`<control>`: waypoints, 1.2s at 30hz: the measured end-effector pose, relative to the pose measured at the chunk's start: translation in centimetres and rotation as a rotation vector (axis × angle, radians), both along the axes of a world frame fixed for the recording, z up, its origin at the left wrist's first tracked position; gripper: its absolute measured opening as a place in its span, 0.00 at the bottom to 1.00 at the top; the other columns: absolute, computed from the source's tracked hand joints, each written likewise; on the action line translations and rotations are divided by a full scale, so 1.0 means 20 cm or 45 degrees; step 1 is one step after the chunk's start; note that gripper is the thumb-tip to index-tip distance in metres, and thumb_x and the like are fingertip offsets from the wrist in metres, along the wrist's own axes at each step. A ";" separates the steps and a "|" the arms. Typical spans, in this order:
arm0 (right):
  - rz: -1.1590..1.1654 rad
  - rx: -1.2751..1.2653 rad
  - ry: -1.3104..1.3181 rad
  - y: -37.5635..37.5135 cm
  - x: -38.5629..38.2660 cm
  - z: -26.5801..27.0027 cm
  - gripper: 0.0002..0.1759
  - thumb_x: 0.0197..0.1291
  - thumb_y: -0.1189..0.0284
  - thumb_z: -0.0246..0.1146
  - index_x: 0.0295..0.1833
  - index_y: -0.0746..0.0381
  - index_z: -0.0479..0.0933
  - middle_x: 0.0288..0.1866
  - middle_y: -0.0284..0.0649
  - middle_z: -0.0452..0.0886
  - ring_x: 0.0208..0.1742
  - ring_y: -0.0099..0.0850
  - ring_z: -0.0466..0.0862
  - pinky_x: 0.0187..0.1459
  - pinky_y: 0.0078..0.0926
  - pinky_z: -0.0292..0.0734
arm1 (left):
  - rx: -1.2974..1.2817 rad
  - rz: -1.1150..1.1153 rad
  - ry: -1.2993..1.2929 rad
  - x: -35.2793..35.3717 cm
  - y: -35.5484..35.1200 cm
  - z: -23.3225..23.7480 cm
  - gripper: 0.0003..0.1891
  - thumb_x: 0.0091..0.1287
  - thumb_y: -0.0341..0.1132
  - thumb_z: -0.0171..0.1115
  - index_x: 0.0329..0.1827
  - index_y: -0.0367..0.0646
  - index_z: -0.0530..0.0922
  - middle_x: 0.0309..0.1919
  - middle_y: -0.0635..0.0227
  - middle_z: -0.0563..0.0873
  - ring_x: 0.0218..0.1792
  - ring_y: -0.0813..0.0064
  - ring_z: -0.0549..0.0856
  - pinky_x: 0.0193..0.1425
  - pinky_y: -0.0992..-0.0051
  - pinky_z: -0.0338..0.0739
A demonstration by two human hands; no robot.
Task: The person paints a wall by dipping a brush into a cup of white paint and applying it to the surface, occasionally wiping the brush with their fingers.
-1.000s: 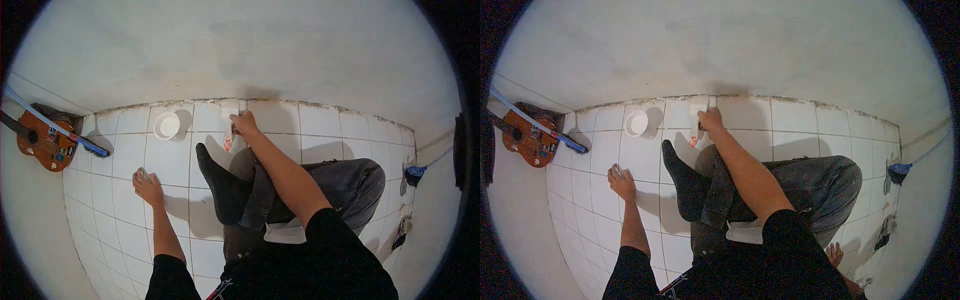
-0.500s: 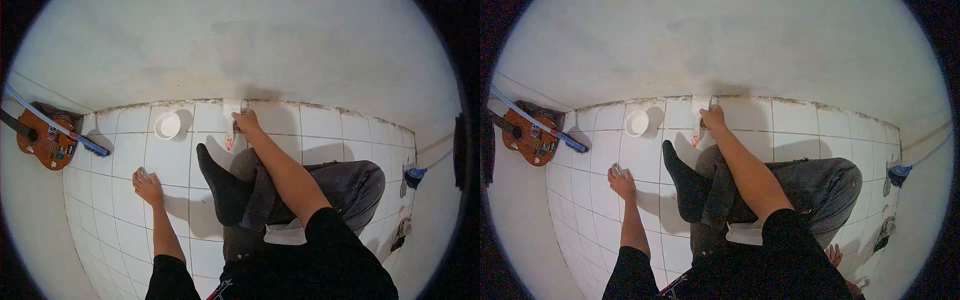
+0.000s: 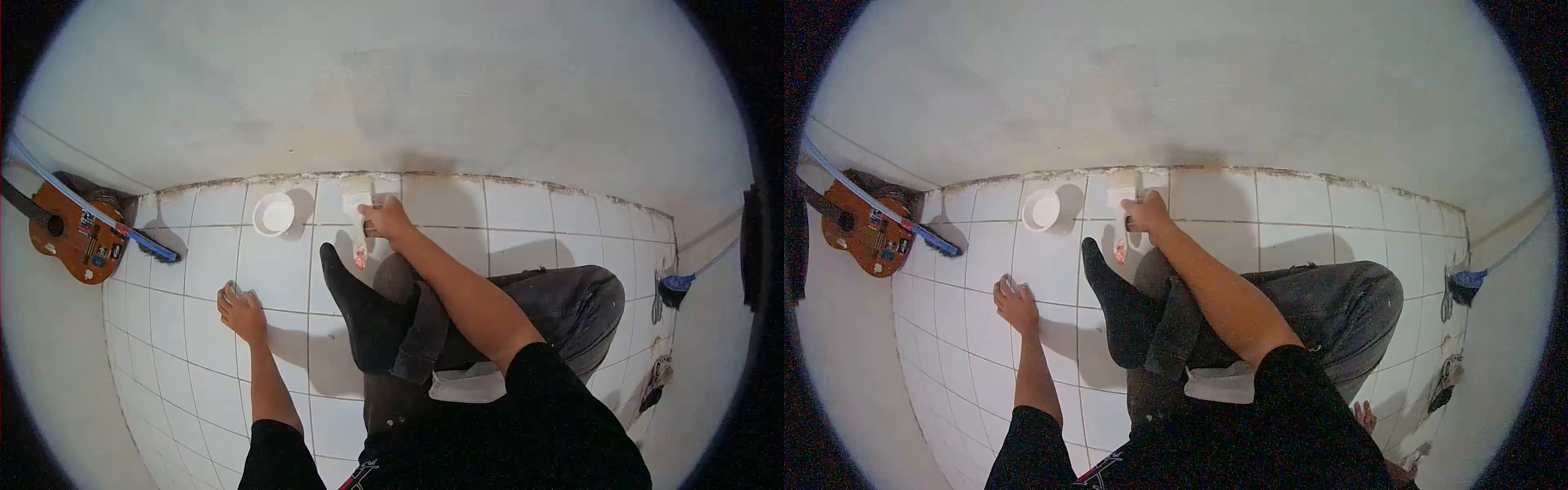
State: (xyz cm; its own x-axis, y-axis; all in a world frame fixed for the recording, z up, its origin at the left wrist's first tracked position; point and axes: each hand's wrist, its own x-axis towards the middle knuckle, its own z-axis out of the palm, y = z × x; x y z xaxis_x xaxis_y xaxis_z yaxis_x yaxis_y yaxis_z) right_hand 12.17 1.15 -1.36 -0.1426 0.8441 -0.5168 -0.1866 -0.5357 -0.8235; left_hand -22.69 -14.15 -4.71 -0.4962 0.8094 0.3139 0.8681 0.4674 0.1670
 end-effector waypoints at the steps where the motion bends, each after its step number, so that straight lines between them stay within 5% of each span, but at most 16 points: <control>1: -0.173 0.006 -0.150 -0.02 -0.02 0.04 0.18 0.62 0.73 0.65 0.51 0.74 0.71 0.37 0.45 0.81 0.30 0.33 0.84 0.29 0.30 0.83 | 0.002 0.001 0.008 0.00 0.00 0.00 0.27 0.65 0.43 0.56 0.67 0.49 0.69 0.65 0.58 0.71 0.67 0.57 0.68 0.66 0.52 0.64; 4: -0.218 0.078 -0.397 0.04 0.00 -0.04 0.18 0.61 0.73 0.65 0.50 0.75 0.71 0.37 0.46 0.81 0.30 0.33 0.84 0.27 0.31 0.83 | 0.011 0.003 0.017 0.00 0.00 -0.01 0.27 0.64 0.42 0.56 0.67 0.49 0.68 0.65 0.59 0.71 0.66 0.57 0.68 0.66 0.52 0.64; 5: -0.231 -0.020 -0.142 0.03 0.03 -0.05 0.17 0.61 0.73 0.66 0.49 0.74 0.71 0.38 0.48 0.81 0.30 0.33 0.85 0.26 0.31 0.83 | 0.015 0.000 0.020 -0.01 0.00 -0.01 0.27 0.64 0.41 0.56 0.67 0.49 0.68 0.65 0.59 0.71 0.66 0.57 0.68 0.66 0.52 0.65; 11: -0.297 0.075 -0.387 0.04 0.05 -0.05 0.15 0.61 0.73 0.66 0.47 0.72 0.73 0.34 0.46 0.81 0.28 0.31 0.84 0.24 0.31 0.80 | -0.010 0.010 0.008 0.01 0.00 0.01 0.27 0.64 0.42 0.57 0.68 0.49 0.68 0.65 0.59 0.71 0.67 0.56 0.68 0.66 0.52 0.64; 14: -0.264 -0.021 -0.151 0.02 0.07 0.03 0.17 0.60 0.71 0.66 0.47 0.73 0.73 0.32 0.45 0.81 0.28 0.33 0.84 0.25 0.33 0.79 | -0.017 0.015 0.005 0.00 0.00 0.00 0.28 0.64 0.42 0.57 0.68 0.49 0.68 0.66 0.59 0.70 0.68 0.57 0.67 0.67 0.52 0.64; 18: -0.257 0.111 -0.397 0.09 0.09 -0.27 0.16 0.60 0.71 0.66 0.46 0.74 0.74 0.31 0.45 0.81 0.27 0.33 0.83 0.25 0.32 0.79 | -0.013 0.020 0.032 0.00 0.00 -0.01 0.25 0.65 0.41 0.53 0.66 0.51 0.69 0.66 0.59 0.70 0.67 0.59 0.68 0.66 0.55 0.64; 20: -0.286 0.001 -0.311 0.05 0.10 -0.08 0.21 0.54 0.69 0.68 0.45 0.76 0.75 0.40 0.54 0.82 0.41 0.43 0.85 0.38 0.39 0.80 | -0.015 0.014 0.042 0.01 0.00 -0.01 0.25 0.65 0.41 0.53 0.67 0.52 0.68 0.66 0.60 0.70 0.67 0.59 0.68 0.66 0.55 0.64; 30: -0.379 -0.016 -0.419 0.12 0.11 -0.28 0.24 0.54 0.67 0.69 0.48 0.75 0.73 0.45 0.56 0.81 0.46 0.46 0.84 0.46 0.40 0.79 | 0.016 -0.026 0.069 0.01 -0.01 -0.01 0.25 0.66 0.41 0.53 0.67 0.49 0.68 0.65 0.60 0.70 0.66 0.58 0.68 0.64 0.54 0.64; 32: -0.319 0.168 -0.484 0.16 0.11 -0.37 0.21 0.59 0.72 0.67 0.53 0.73 0.70 0.39 0.44 0.81 0.31 0.31 0.82 0.29 0.30 0.77 | 0.001 -0.006 0.060 0.01 -0.01 0.00 0.25 0.65 0.40 0.53 0.67 0.49 0.68 0.65 0.59 0.71 0.66 0.59 0.68 0.64 0.54 0.64; 33: -0.320 0.171 -0.484 0.16 0.12 -0.34 0.21 0.59 0.72 0.67 0.53 0.73 0.70 0.39 0.44 0.81 0.31 0.31 0.82 0.29 0.30 0.77 | 0.004 -0.006 0.060 0.00 -0.01 -0.01 0.25 0.65 0.40 0.53 0.67 0.49 0.68 0.65 0.59 0.71 0.66 0.59 0.68 0.64 0.54 0.64; 35: -0.355 0.206 -0.242 0.14 0.12 -0.30 0.24 0.54 0.69 0.69 0.52 0.73 0.73 0.45 0.53 0.81 0.44 0.42 0.83 0.46 0.37 0.78 | 0.005 -0.013 0.044 -0.02 -0.01 -0.04 0.28 0.65 0.44 0.56 0.69 0.51 0.67 0.65 0.57 0.70 0.67 0.55 0.68 0.64 0.49 0.65; 36: -0.356 0.209 -0.242 0.13 0.12 -0.25 0.24 0.54 0.69 0.69 0.52 0.73 0.73 0.45 0.53 0.81 0.44 0.42 0.83 0.46 0.37 0.78 | 0.008 -0.014 0.043 -0.02 0.00 -0.03 0.28 0.65 0.44 0.56 0.69 0.51 0.67 0.65 0.57 0.70 0.67 0.55 0.68 0.64 0.49 0.65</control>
